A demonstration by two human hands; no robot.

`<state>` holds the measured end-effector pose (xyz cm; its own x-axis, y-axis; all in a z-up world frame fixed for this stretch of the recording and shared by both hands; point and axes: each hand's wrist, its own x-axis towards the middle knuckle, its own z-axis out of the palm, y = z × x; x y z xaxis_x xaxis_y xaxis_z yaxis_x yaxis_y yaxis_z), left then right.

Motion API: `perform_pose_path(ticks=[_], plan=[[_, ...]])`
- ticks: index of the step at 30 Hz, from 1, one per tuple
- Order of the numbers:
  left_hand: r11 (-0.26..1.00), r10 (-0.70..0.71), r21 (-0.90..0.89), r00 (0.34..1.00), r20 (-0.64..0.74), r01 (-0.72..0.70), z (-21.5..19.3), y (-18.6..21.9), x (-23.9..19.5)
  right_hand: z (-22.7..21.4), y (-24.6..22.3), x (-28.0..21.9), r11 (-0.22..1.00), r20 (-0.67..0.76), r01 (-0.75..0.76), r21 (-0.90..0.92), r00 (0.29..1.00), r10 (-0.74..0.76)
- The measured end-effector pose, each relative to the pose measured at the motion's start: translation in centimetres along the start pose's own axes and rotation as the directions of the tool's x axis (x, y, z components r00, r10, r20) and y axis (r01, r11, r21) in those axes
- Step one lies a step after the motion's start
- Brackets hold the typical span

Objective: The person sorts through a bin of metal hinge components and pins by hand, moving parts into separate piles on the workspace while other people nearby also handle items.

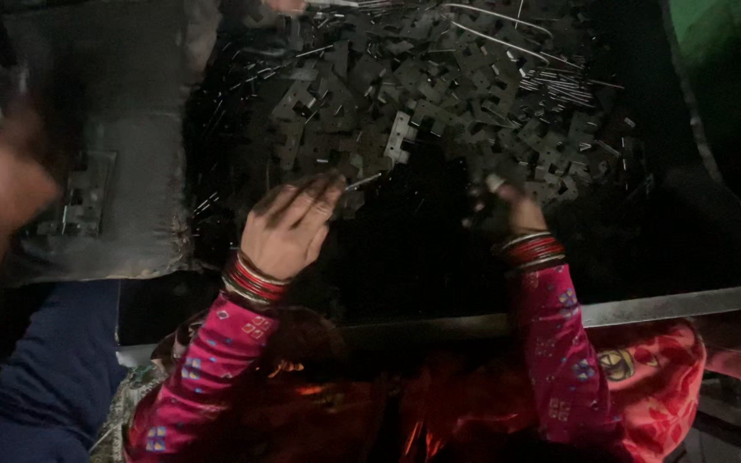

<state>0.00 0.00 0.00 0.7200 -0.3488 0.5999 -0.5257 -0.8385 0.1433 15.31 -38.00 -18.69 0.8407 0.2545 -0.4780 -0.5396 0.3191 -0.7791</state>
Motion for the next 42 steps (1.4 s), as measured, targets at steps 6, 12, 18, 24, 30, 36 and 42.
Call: perform_pose_path(ticks=[6,12,18,24,30,36,42], plan=[[0.356,-0.695,-0.861,0.719,0.017,0.364,7.5,-1.2,-3.5,7.2,1.1,-3.7,0.975,0.191,-0.14,0.172,0.976,0.106],[0.338,-0.566,-0.815,0.793,0.223,0.47,15.4,5.6,-6.4,15.5,6.6,-5.6,0.996,0.103,0.087,-0.008,0.991,-0.086],[0.478,-0.629,-0.644,0.745,0.225,0.598,14.8,2.2,-7.3,10.6,3.2,-5.1,0.292,0.215,0.254,-0.922,0.964,-0.158],[0.613,-0.612,-0.502,0.768,0.186,0.61,13.9,4.1,-5.9,2.2,-3.1,1.9,-0.275,-0.315,-0.359,-0.892,0.93,-0.191],[0.794,-0.341,-0.48,0.927,0.156,0.372,10.7,6.9,-3.9,0.0,0.1,4.0,-0.277,-0.224,-0.324,-0.905,0.914,-0.338],[0.942,-0.271,0.19,0.961,-0.054,0.277,4.4,1.3,-2.4,-4.7,1.0,3.8,-0.119,-0.146,-0.2,-0.973,0.923,-0.356],[0.585,-0.554,0.599,0.809,-0.197,0.547,-2.1,-11.4,-7.9,-3.6,1.5,0.0,0.039,0.312,0.452,-0.891,0.674,-0.67]])
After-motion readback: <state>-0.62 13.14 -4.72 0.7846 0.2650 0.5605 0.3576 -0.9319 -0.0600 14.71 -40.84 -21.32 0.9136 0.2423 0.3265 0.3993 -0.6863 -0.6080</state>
